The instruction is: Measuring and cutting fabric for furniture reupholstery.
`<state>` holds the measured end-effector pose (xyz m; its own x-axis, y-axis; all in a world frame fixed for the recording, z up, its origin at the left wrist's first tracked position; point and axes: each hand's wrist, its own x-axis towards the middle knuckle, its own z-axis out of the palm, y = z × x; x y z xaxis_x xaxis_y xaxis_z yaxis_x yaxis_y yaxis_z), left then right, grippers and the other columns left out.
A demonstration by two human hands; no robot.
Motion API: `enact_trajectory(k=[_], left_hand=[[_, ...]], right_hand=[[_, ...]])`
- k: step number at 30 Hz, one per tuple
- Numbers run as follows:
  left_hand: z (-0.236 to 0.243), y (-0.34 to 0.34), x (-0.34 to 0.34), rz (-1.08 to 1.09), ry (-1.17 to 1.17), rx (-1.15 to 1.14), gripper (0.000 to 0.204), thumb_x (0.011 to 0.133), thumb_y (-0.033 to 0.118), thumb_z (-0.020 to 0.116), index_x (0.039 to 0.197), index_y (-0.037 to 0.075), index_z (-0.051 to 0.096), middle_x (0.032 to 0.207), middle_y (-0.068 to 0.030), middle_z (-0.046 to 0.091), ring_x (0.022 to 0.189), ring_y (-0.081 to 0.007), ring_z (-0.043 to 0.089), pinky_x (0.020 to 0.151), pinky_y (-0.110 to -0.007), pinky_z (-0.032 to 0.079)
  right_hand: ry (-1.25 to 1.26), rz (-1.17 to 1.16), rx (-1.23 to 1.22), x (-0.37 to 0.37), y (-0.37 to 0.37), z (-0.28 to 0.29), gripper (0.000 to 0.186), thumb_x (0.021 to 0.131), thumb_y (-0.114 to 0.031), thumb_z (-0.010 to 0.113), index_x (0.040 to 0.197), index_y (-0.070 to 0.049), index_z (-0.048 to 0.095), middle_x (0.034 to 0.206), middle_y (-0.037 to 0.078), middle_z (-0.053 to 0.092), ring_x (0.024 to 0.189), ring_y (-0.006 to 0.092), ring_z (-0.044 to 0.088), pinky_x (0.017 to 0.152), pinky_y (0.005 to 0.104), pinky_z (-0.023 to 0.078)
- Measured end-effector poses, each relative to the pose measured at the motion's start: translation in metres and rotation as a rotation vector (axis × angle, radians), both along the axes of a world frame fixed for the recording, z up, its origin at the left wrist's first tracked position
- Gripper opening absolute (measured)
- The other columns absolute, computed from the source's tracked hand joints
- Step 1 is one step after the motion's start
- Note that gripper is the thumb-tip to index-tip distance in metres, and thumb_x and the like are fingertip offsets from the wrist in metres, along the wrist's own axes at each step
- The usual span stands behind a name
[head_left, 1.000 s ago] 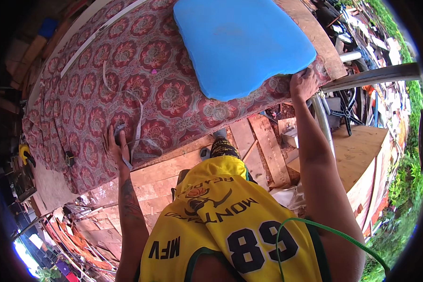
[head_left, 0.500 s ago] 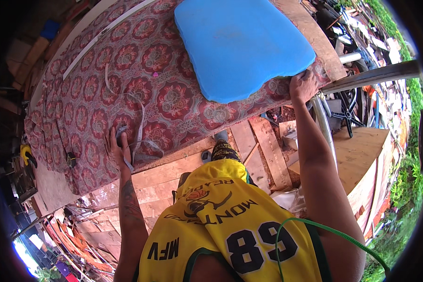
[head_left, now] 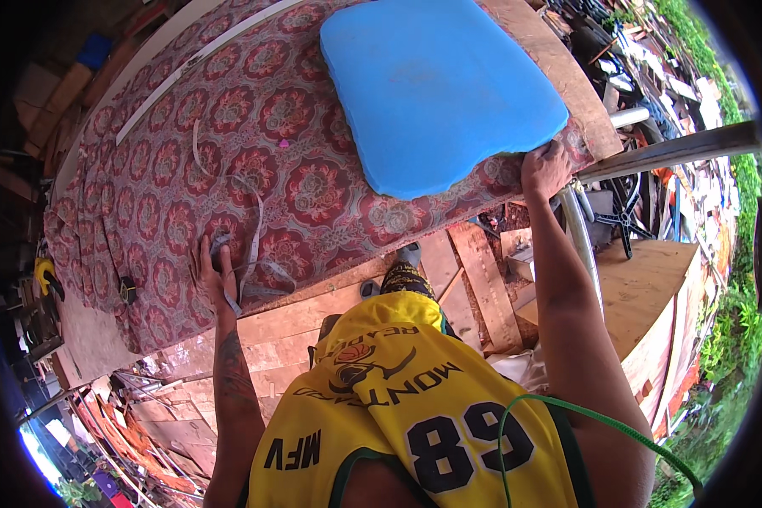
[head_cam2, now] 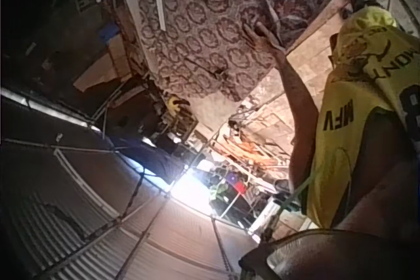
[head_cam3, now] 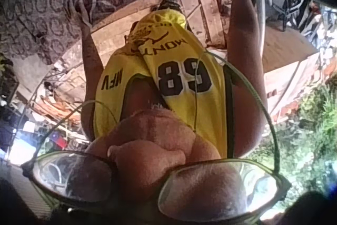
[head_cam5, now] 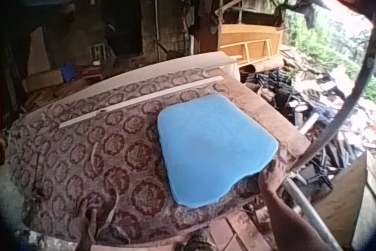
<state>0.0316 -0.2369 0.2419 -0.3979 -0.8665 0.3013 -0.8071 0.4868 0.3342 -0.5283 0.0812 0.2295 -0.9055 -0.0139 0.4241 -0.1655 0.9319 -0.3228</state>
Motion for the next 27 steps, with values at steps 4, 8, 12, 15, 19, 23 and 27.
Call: enact_trajectory(k=[4,8,12,15,19,23,27], left_hand=[[-0.005,-0.002,0.005,-0.013,0.003,-0.016,0.054,0.102,0.038,0.060,0.143,0.002,0.056,0.148,-0.0256,0.051,0.134,-0.0439,0.049,0.113,-0.050,0.039],[-0.003,-0.003,0.003,-0.018,-0.021,-0.038,0.054,0.102,0.038,0.060,0.142,0.001,0.056,0.147,-0.0263,0.051,0.134,-0.0448,0.049,0.112,-0.051,0.039],[0.003,-0.002,0.000,-0.031,-0.018,-0.022,0.052,0.102,0.034,0.060,0.142,0.000,0.056,0.147,-0.0267,0.051,0.134,-0.0462,0.049,0.112,-0.053,0.039],[-0.002,-0.004,0.003,-0.026,-0.022,-0.061,0.051,0.100,0.036,0.062,0.141,0.008,0.058,0.144,-0.0226,0.055,0.133,-0.0461,0.049,0.110,-0.055,0.039],[-0.002,-0.004,0.001,-0.029,-0.011,-0.057,0.050,0.100,0.035,0.062,0.141,0.007,0.059,0.143,-0.0229,0.056,0.133,-0.0471,0.049,0.111,-0.056,0.039],[-0.003,-0.004,-0.002,-0.041,-0.001,-0.073,0.047,0.101,0.031,0.061,0.140,0.004,0.059,0.143,-0.0243,0.056,0.133,-0.0478,0.049,0.111,-0.056,0.038],[-0.011,-0.008,0.005,-0.023,-0.005,-0.068,0.047,0.101,0.032,0.061,0.140,0.005,0.059,0.143,-0.0244,0.056,0.134,-0.0474,0.049,0.112,-0.056,0.038]], right_hand=[[0.010,0.003,0.005,0.001,0.000,0.001,0.032,0.098,-0.031,0.048,0.111,-0.009,0.067,0.115,0.013,0.067,0.112,0.0352,0.059,0.098,0.0499,0.041],[0.022,0.015,0.014,0.001,0.001,0.000,0.030,0.097,-0.029,0.050,0.109,-0.009,0.068,0.113,0.013,0.067,0.110,0.0353,0.059,0.096,0.0501,0.042],[0.054,0.024,-0.014,0.002,0.000,-0.001,0.026,0.097,-0.027,0.051,0.108,-0.009,0.066,0.110,0.013,0.067,0.108,0.0362,0.059,0.094,0.0498,0.042],[0.038,0.022,-0.021,0.003,-0.001,-0.001,0.023,0.096,-0.025,0.052,0.107,-0.009,0.065,0.110,0.013,0.066,0.107,0.0368,0.058,0.093,0.0501,0.041],[0.036,0.023,-0.011,0.001,0.003,-0.004,0.021,0.096,-0.024,0.054,0.106,-0.009,0.064,0.108,0.014,0.066,0.106,0.0370,0.058,0.093,0.0509,0.041],[0.029,0.023,-0.018,0.002,0.004,-0.005,0.020,0.097,-0.024,0.053,0.106,-0.009,0.064,0.106,0.013,0.066,0.105,0.0365,0.058,0.092,0.0513,0.041],[-0.004,0.027,-0.032,0.003,0.002,-0.002,0.020,0.097,-0.025,0.054,0.106,-0.010,0.064,0.105,0.012,0.066,0.104,0.0358,0.058,0.092,0.0507,0.041]])
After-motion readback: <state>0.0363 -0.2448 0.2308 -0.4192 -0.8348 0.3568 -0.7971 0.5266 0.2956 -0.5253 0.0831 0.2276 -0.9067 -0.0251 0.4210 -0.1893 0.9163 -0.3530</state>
